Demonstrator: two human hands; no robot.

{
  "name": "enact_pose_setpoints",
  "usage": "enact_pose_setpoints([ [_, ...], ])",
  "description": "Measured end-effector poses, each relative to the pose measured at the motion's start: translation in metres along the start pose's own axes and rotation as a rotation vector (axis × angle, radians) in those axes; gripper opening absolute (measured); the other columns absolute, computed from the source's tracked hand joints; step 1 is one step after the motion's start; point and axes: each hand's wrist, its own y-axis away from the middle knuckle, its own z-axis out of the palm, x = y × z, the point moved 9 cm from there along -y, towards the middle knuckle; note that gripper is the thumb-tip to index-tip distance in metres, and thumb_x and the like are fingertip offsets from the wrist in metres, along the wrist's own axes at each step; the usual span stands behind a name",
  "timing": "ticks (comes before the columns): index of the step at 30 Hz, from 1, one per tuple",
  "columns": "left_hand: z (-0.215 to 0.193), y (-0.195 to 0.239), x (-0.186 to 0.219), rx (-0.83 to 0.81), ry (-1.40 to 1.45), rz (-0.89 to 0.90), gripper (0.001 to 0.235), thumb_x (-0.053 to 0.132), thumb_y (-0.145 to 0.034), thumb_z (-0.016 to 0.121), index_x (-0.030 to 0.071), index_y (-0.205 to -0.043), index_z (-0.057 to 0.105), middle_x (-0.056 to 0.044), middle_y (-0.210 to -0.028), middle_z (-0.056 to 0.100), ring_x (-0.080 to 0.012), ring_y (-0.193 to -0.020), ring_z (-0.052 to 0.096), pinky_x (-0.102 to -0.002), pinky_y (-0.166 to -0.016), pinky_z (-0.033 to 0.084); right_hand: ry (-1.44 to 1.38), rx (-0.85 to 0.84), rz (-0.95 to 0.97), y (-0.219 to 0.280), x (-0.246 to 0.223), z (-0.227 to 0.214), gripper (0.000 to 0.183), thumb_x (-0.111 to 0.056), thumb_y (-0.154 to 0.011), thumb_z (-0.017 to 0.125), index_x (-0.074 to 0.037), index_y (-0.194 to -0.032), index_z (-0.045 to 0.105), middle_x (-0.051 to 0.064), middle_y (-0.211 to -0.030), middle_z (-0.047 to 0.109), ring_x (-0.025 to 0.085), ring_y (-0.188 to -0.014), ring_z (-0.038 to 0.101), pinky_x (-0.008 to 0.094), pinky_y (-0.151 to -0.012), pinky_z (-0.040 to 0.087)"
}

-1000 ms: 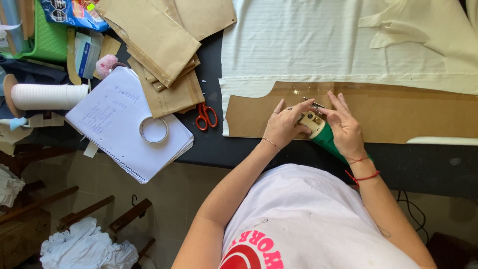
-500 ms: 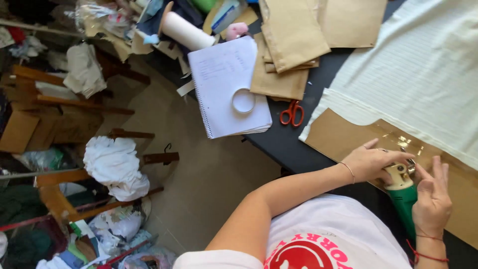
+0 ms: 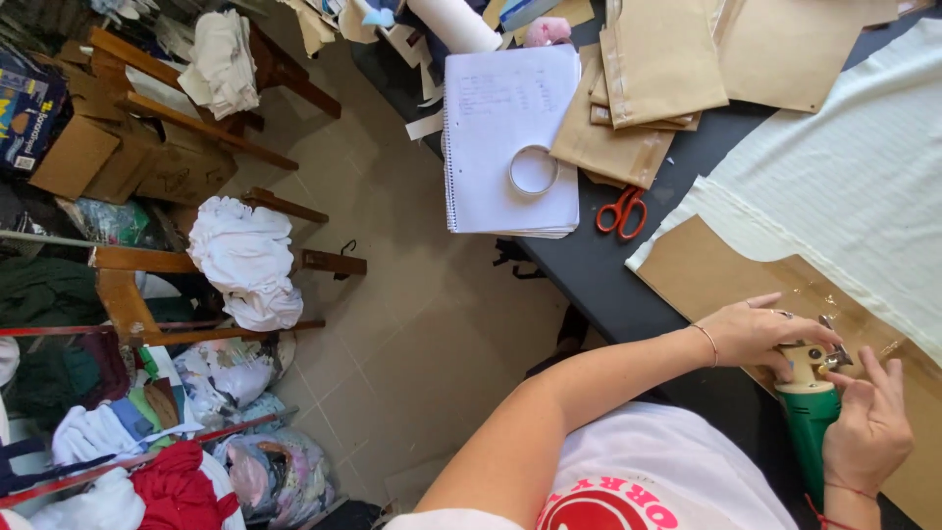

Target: Cutting fabric using a handheld electric rotary cutter following a cardboard pattern on a cutting table.

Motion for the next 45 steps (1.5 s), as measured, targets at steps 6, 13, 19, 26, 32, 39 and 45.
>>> enact_pose_setpoints([
  [6, 0.005, 0.003, 0.003, 0.02, 0.001, -0.019, 0.071, 0.04, -0.069, 0.072, 0.033, -0.126, 0.029, 0.03, -0.116, 0.054, 0.0081, -0.098, 0.065, -0.037, -0.108, 0.028, 0.055, -0.039, -0.061, 0.002, -0.007, -0.001, 0.025, -0.007, -0.108, 0.041, 0.006, -0.102, 0.061, 0.019, -0.13, 0.051, 0.036, -0.131, 0.039, 0.04, -0.103, 0.032],
  [13, 0.002, 0.007, 0.004, 0.046, 0.05, -0.062, 0.074, 0.034, -0.066, 0.072, 0.034, -0.127, 0.028, 0.023, -0.113, 0.058, -0.0025, -0.096, 0.062, -0.033, -0.099, 0.036, 0.122, 0.006, -0.134, 0.004, -0.011, -0.003, 0.024, -0.002, -0.106, 0.039, 0.009, -0.104, 0.061, 0.022, -0.126, 0.054, 0.035, -0.124, 0.046, 0.039, -0.102, 0.034],
  [19, -0.1, 0.078, 0.005, 0.208, 0.326, -0.08, 0.051, 0.031, -0.082, 0.054, 0.033, -0.129, 0.032, 0.005, -0.121, 0.054, -0.0163, -0.1, 0.059, -0.033, -0.078, 0.049, 0.249, 0.133, -0.271, 0.002, -0.054, 0.009, 0.032, -0.008, -0.11, 0.042, 0.017, -0.113, 0.062, 0.031, -0.128, 0.055, 0.041, -0.119, 0.05, 0.044, -0.1, 0.037],
  [26, -0.335, 0.218, -0.106, 0.594, 0.651, -0.16, 0.028, 0.009, -0.086, 0.056, 0.012, -0.114, 0.051, 0.002, -0.104, 0.059, -0.0087, -0.099, 0.058, -0.023, -0.092, 0.047, 0.027, 0.047, -0.209, -0.038, -0.201, 0.162, 0.043, -0.022, -0.105, 0.035, 0.014, -0.109, 0.058, 0.027, -0.124, 0.053, 0.033, -0.114, 0.049, 0.038, -0.101, 0.036],
  [32, -0.503, 0.331, -0.27, 0.821, 0.509, -0.232, 0.017, 0.009, -0.088, 0.051, 0.01, -0.105, 0.053, -0.002, -0.095, 0.062, -0.0132, -0.091, 0.061, -0.025, -0.082, 0.051, -0.142, -0.212, -0.295, -0.109, -0.386, 0.349, 0.018, 0.001, -0.091, 0.043, 0.006, -0.102, 0.056, 0.022, -0.117, 0.052, 0.028, -0.108, 0.052, 0.035, -0.096, 0.04],
  [39, -0.617, 0.4, -0.399, 1.014, 0.472, -0.435, 0.014, 0.004, -0.082, 0.049, 0.005, -0.094, 0.056, -0.005, -0.087, 0.063, -0.0164, -0.081, 0.061, -0.027, -0.077, 0.05, -0.032, -0.334, -0.317, -0.154, -0.486, 0.46, 0.024, -0.01, -0.08, 0.049, -0.008, -0.102, 0.059, 0.007, -0.116, 0.056, 0.015, -0.105, 0.056, 0.026, -0.087, 0.044],
  [45, -0.658, 0.387, -0.475, 1.081, 0.441, -0.396, 0.013, 0.005, -0.084, 0.049, 0.006, -0.095, 0.056, -0.004, -0.091, 0.063, -0.0148, -0.081, 0.062, -0.026, -0.076, 0.051, -0.012, -0.396, -0.248, -0.168, -0.503, 0.512, 0.025, -0.009, -0.082, 0.045, -0.004, -0.104, 0.056, 0.01, -0.118, 0.054, 0.018, -0.106, 0.054, 0.03, -0.088, 0.043],
])
